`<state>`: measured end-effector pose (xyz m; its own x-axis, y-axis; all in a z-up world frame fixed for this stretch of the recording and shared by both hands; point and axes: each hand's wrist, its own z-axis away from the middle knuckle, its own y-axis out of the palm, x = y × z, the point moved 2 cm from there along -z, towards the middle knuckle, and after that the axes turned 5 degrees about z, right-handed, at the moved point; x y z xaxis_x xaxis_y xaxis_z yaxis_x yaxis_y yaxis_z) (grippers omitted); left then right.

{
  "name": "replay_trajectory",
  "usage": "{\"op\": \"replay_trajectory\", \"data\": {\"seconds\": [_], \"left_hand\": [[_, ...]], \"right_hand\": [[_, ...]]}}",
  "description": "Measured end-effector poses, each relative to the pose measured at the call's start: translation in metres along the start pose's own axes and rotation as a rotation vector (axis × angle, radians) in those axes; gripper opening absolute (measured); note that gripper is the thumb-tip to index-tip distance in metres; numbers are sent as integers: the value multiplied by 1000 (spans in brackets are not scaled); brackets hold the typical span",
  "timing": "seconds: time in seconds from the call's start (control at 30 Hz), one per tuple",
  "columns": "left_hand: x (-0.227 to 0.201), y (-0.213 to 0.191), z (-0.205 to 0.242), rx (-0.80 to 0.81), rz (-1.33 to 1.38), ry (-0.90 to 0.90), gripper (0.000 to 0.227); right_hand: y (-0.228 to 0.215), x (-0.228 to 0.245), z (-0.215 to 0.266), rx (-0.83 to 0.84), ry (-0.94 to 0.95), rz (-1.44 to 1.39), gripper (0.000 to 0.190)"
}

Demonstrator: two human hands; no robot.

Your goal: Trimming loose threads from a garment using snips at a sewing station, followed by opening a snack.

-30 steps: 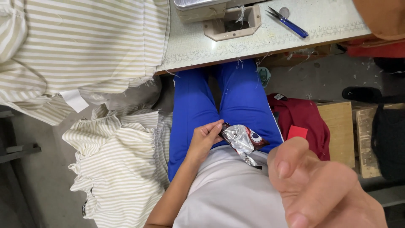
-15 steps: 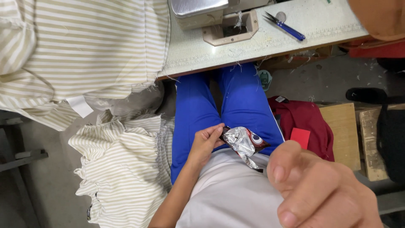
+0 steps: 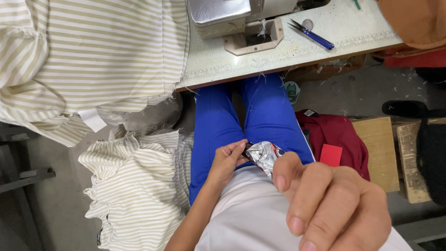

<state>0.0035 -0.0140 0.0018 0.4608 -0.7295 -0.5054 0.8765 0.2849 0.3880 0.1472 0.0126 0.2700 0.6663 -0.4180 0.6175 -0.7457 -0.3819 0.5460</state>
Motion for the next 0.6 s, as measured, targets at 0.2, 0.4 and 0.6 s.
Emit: {"op": "replay_trajectory", "data": {"seconds": [0.2, 0.4, 0.6], "left_hand": [[7, -9, -13, -24, 100, 55, 50], [-62, -8, 5, -225, 252, 477, 48], [-109, 12, 33, -289, 151, 634, 45]], "right_hand": [[-14, -8, -7, 86, 19, 50, 6], [-49, -45, -7, 184, 66, 448, 14], [-88, -104, 1, 178, -24, 824, 10]]}}
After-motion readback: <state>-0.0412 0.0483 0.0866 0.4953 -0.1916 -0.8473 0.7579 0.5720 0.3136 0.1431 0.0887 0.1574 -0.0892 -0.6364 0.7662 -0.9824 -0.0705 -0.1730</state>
